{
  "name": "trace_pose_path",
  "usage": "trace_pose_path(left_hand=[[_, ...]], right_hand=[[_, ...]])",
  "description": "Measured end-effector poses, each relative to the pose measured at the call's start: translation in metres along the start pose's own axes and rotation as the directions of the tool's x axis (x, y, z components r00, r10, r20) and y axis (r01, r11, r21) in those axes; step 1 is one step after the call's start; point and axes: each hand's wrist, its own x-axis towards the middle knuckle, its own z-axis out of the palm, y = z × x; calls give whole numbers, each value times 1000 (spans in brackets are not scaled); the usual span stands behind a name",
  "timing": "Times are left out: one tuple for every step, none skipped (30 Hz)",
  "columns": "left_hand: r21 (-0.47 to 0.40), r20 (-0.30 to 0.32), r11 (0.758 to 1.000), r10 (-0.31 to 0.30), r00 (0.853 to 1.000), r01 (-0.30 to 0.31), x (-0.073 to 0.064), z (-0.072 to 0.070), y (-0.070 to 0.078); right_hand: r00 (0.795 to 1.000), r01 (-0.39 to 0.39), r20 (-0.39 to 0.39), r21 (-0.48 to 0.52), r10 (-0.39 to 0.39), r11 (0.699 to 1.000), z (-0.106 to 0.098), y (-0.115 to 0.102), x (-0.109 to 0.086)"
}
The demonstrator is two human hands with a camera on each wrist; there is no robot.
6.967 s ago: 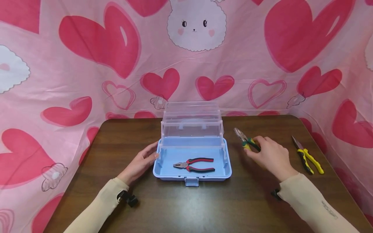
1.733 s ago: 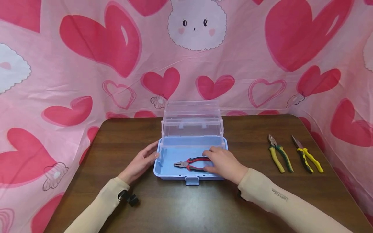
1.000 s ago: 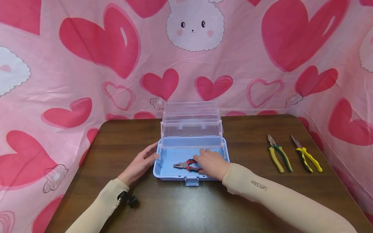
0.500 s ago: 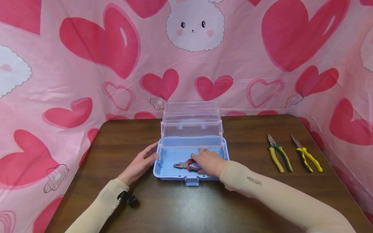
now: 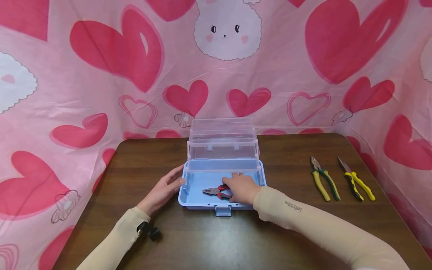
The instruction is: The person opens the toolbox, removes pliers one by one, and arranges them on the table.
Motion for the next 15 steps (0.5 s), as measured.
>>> trace_pose_path(left_hand=[[0, 1, 1000, 1, 1000, -1, 0, 0, 0], [1, 1, 1000, 2, 1000, -2, 1, 0, 0], [2, 2, 1000, 3, 1000, -4, 1, 0, -1], [0, 3, 1000, 6, 1000, -6, 1, 0, -1], [-1, 3, 1000, 7, 1000, -7, 1, 0, -1], [-2, 3, 1000, 7, 1000, -7, 1, -1, -1], [-1, 4, 1000, 7, 1000, -7, 1, -1, -2], [-1, 5, 1000, 7, 1000, -7, 1, -1, -2], [-1, 5, 1000, 7, 1000, -7, 0, -1, -2], [-2, 5, 1000, 7, 1000, -7, 1, -1, -2], [0, 5, 1000, 6, 1000, -6, 0, -1, -2], [-2, 6, 1000, 7, 1000, -7, 0, -1, -3], [-2, 6, 1000, 7, 1000, -7, 0, -1, -3], [-1, 6, 1000, 6, 1000, -6, 1, -1, -3], [0, 5, 1000, 6, 1000, -6, 1, 0, -3]], right_hand=[[1000, -14, 7, 23, 14, 1000, -1, 0, 0], [999, -28, 19, 52, 27, 998, -2, 0, -1], [999, -40, 33, 77, 38, 996, -4, 1, -1], [998, -48, 49, 100, 43, 994, -5, 2, -1], [997, -57, 67, 132, 48, 990, -7, 3, -1], [995, -66, 87, 163, 52, 984, -8, 4, -1], [993, -75, 108, 194, 55, 978, -9, 5, -1], [990, -82, 129, 226, 53, 971, -11, 6, -1], [988, -89, 149, 255, 52, 963, -12, 7, -1], [985, -94, 169, 291, 45, 952, -14, 8, -1], [982, -94, 185, 324, 34, 941, -16, 9, -1], [980, -90, 199, 352, 20, 932, -17, 10, -1], [978, -82, 210, 378, 1, 922, -19, 11, -1], [975, -79, 221, 406, -14, 910, -20, 12, -1], [972, -78, 235, 438, -30, 896, -21, 13, -1]])
